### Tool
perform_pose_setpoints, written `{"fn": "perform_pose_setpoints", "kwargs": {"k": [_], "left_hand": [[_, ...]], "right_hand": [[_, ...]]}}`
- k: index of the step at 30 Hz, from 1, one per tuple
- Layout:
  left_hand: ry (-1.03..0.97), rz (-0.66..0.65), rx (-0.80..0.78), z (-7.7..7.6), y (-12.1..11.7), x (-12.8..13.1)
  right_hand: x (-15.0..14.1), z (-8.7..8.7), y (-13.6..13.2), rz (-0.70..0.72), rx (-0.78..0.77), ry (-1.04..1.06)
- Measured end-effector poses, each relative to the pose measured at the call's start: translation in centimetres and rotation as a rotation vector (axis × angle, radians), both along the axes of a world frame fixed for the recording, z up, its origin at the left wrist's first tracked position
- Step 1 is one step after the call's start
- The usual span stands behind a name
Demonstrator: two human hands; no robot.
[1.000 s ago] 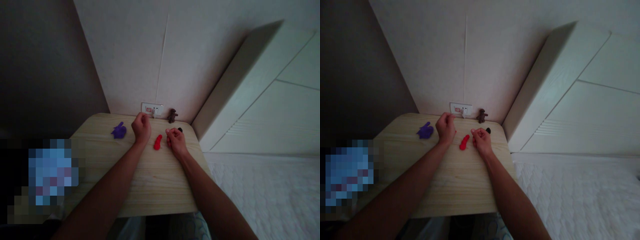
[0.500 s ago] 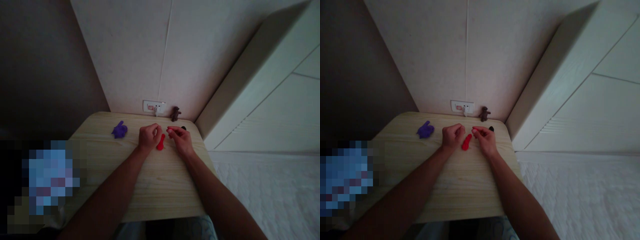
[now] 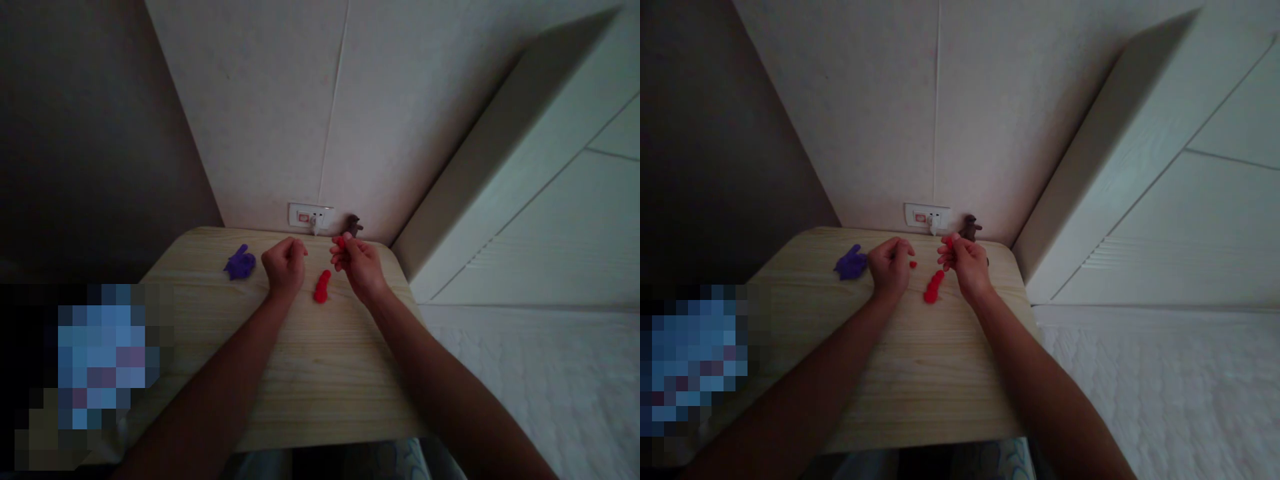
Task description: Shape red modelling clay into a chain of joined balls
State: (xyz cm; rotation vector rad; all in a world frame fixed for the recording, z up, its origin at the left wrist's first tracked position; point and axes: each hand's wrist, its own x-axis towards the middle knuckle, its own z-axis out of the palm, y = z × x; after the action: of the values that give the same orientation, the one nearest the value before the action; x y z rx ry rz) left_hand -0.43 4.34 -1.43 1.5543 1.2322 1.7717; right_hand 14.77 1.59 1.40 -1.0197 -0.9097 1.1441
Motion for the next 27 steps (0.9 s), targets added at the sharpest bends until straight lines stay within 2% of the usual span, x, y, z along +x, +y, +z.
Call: {"fn": "perform_pose_setpoints", "kwargs": {"k": [4, 8, 12, 18, 23, 27], "left_hand": [[-0.225, -0.025, -0.092, 1.9, 0.0, 0.1], [-0.203, -0.096, -0.121, 2.7, -0.8, -0.7], [-0.102, -0.145, -0.143, 1.6, -1.4, -1.4], [-0.041, -0.275, -0.132, -0.2, -1.6, -0.4], [-0.131, -0.383, -0.184, -0.7, -1.9, -0.6], [-0.226, -0.464, -0.26, -0.6, -1.8, -1.0]], "right_hand": [[-0.6, -0.6, -0.7, -0.043, 0.038, -0.055], [-0.1, -1.2, -1.0, -0.023, 0.109, -0.1], [0.3, -2.1, -0.8, 0.01, 0.155, -0.118], [-0.2, -2.4, -1.6, 0.035, 0.188, -0.312], [-0.6, -2.4, -2.0, -0.033, 0.19, -0.306], [-0.6, -3.0, -2.1, 0.007, 0.227, -0.286]]}}
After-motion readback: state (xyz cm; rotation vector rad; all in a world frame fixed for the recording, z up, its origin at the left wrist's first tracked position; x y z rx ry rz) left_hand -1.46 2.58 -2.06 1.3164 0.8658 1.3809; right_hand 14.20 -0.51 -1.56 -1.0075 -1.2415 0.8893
